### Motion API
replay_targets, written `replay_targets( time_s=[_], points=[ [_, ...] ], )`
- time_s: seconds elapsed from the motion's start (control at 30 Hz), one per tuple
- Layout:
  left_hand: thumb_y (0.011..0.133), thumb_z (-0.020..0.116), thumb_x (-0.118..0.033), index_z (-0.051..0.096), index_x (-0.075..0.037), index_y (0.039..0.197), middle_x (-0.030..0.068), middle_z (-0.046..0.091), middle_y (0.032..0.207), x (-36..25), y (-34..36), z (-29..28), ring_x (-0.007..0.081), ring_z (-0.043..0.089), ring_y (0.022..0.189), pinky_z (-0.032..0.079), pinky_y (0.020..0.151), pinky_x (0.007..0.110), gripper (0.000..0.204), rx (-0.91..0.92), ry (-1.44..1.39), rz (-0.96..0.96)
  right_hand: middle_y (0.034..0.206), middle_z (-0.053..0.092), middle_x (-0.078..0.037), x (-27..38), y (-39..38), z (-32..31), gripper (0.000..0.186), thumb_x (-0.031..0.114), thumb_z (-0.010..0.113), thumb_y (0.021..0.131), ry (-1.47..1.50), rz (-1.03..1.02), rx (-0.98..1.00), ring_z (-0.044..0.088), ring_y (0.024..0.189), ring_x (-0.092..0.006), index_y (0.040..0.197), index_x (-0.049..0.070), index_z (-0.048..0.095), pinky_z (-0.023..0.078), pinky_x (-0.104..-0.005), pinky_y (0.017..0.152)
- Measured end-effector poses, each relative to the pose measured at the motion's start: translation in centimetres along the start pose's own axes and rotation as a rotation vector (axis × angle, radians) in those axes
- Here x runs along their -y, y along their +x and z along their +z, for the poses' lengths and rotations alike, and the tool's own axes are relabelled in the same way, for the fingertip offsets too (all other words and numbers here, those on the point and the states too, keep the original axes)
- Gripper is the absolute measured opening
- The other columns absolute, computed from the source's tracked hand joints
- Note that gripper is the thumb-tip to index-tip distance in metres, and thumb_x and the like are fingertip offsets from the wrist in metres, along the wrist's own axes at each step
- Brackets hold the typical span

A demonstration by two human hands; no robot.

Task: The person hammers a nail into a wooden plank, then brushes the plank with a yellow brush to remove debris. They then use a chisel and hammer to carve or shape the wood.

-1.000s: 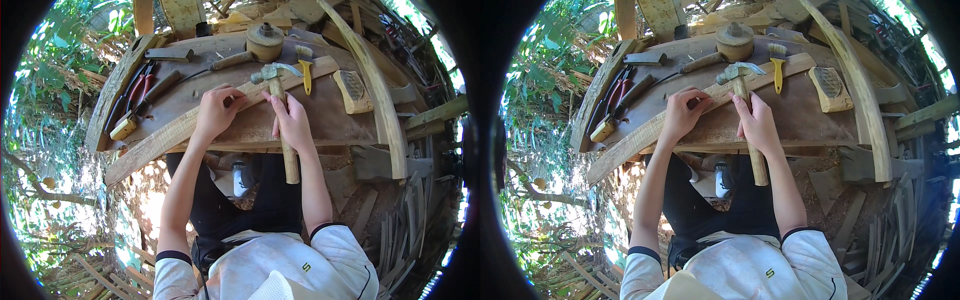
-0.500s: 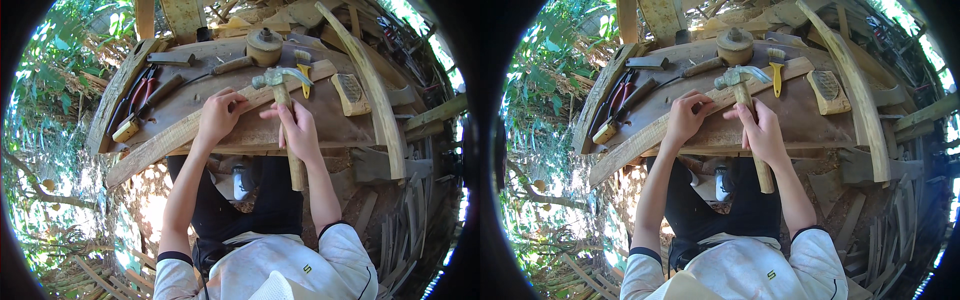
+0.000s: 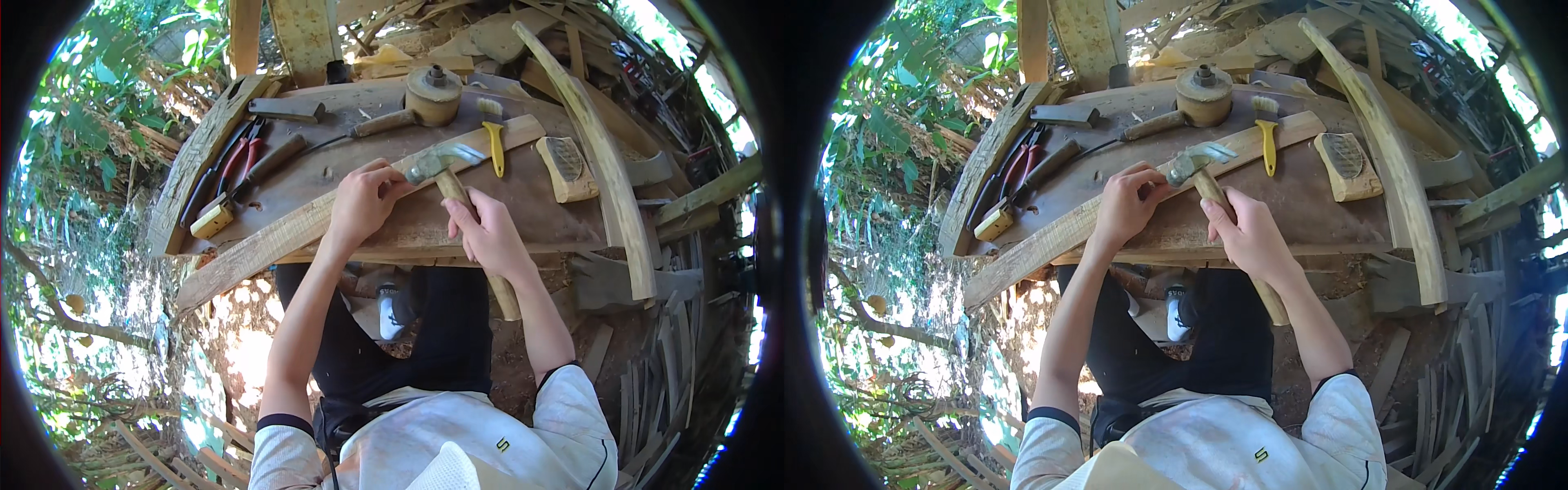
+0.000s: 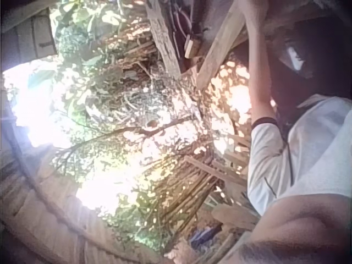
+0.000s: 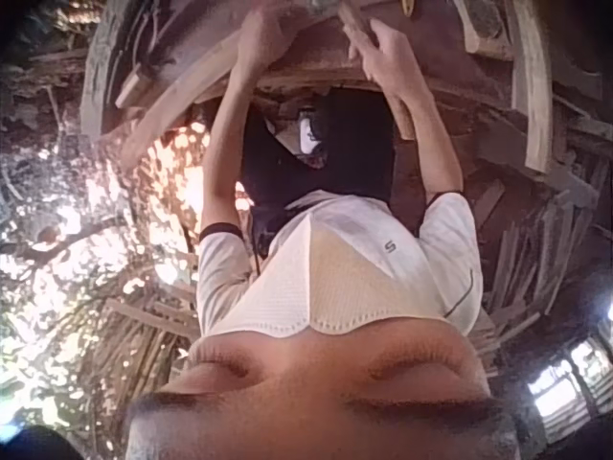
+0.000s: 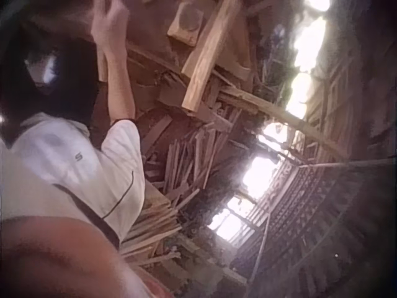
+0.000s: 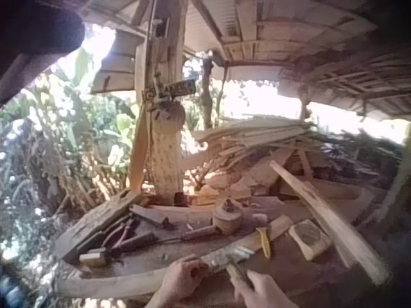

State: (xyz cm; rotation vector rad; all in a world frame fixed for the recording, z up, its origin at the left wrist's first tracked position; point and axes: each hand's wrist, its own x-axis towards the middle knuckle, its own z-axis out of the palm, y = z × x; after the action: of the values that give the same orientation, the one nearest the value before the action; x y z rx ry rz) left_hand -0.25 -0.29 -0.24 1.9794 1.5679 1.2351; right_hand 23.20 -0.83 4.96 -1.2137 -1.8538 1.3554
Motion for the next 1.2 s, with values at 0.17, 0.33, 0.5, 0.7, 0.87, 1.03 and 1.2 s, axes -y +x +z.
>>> replay_targets(
  time_s=[0.17,0.33,0.5,0.7,0.87,1.03,1.2],
  points=[
    [0.087,0.077,-0.008,0.077,0.000,0.097,0.0113,0.071,0.092,-0.1,-0.1,0.1,0.0231,0.068,0.071,0.053,0.067,0.034,0.012,0.001,-0.005,-0.018,0.075,0.064,-0.005,-1.5,0.1,0.5,0.032,0.029,0.055,0.110,0.000,-0.042,-0.038,0.049,0.045,-0.0049,0.110,-0.003,0.062,0.036,-0.0228,0.041],
    [0.088,0.077,-0.013,0.077,-0.003,0.095,0.0104,0.071,0.091,0.0,-0.1,-0.1,0.0262,0.069,0.070,0.053,0.067,0.037,0.013,-0.009,0.006,-0.018,0.078,0.066,-0.007,-1.4,0.4,0.9,0.033,0.029,0.053,0.111,0.193,-0.071,-0.067,0.051,0.045,-0.0053,0.115,-0.003,0.059,0.037,-0.0220,0.042],
    [0.087,0.077,-0.008,0.075,0.001,0.091,0.0101,0.069,0.085,-0.3,0.1,0.1,0.0202,0.064,0.063,0.051,0.063,0.033,0.010,-0.030,-0.026,0.009,0.064,0.060,-0.004,-2.9,3.1,1.4,0.039,0.035,0.054,0.110,0.203,-0.141,-0.111,0.056,0.043,-0.0097,0.109,-0.003,0.060,0.043,-0.0278,0.042],
    [0.087,0.077,-0.008,0.072,0.001,0.092,0.0121,0.068,0.082,0.0,-0.1,0.0,0.0203,0.062,0.062,0.049,0.060,0.034,0.011,-0.007,-0.016,-0.016,0.106,0.066,-0.011,-3.7,3.7,1.8,0.046,0.038,0.051,0.111,0.256,-0.055,-0.101,0.055,0.044,-0.0097,0.121,-0.006,0.058,0.044,-0.0257,0.043],
    [0.087,0.076,-0.007,0.073,0.000,0.094,0.0120,0.068,0.083,0.6,0.1,0.0,0.0198,0.060,0.060,0.048,0.059,0.034,0.011,-0.016,-0.031,-0.004,0.086,0.065,-0.007,-3.6,3.6,2.3,0.047,0.038,0.051,0.111,0.289,-0.063,-0.159,0.056,0.045,-0.0089,0.123,-0.007,0.062,0.044,-0.0261,0.043],
    [0.092,0.076,-0.009,0.073,0.001,0.097,0.0049,0.068,0.078,1.3,0.2,-0.7,0.0095,0.055,0.063,0.044,0.059,0.028,0.012,-0.019,-0.175,-0.046,0.076,0.068,-0.006,-3.5,3.5,2.1,0.047,0.037,0.052,0.110,0.279,-0.066,-0.166,0.056,0.045,-0.0085,0.122,-0.007,0.065,0.045,-0.0265,0.044],
    [0.098,0.074,-0.013,0.073,0.004,0.097,-0.0036,0.065,0.073,2.3,0.2,-1.0,0.0018,0.052,0.067,0.041,0.059,0.022,0.016,-0.148,-0.387,-0.188,0.074,0.066,-0.005,-2.9,3.5,2.4,0.047,0.037,0.053,0.110,0.284,-0.070,-0.183,0.055,0.043,-0.0088,0.122,-0.007,0.065,0.045,-0.0265,0.045]
  ],
)
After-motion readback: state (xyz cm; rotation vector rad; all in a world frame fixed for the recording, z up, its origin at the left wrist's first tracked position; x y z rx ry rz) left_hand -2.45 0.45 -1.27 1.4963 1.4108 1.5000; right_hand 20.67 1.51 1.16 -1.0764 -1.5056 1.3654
